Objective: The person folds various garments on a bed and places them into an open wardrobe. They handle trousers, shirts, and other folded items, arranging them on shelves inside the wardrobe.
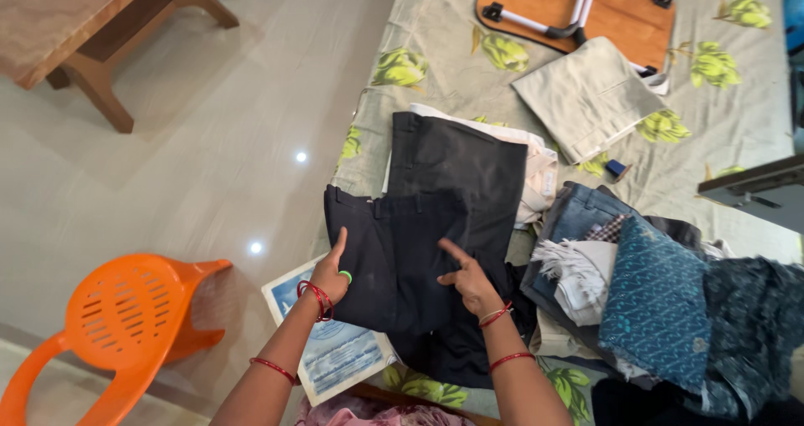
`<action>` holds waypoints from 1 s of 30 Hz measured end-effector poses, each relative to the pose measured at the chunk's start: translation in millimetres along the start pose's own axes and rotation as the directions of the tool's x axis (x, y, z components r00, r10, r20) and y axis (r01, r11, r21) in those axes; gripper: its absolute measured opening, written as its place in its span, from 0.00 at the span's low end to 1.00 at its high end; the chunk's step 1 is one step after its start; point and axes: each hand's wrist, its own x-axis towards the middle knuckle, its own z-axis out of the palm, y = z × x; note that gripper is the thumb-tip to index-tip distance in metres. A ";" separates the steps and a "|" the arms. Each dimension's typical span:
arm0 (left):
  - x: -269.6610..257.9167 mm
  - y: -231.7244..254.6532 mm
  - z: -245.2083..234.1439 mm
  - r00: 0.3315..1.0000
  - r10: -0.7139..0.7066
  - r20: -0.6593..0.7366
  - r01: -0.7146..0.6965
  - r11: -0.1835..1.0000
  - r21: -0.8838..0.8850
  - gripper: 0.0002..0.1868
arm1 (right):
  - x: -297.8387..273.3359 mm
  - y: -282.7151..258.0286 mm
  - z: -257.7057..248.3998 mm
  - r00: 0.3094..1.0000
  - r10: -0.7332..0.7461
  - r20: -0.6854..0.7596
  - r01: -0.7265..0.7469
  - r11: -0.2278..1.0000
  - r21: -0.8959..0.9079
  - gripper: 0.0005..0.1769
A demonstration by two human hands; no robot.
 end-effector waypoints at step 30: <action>-47.9 285.6 152.1 0.784 0.441 0.437 -0.613 0.657 0.438 0.48 | -257.1 -0.1 -133.5 0.710 -0.078 -0.700 0.249 0.958 0.146 0.42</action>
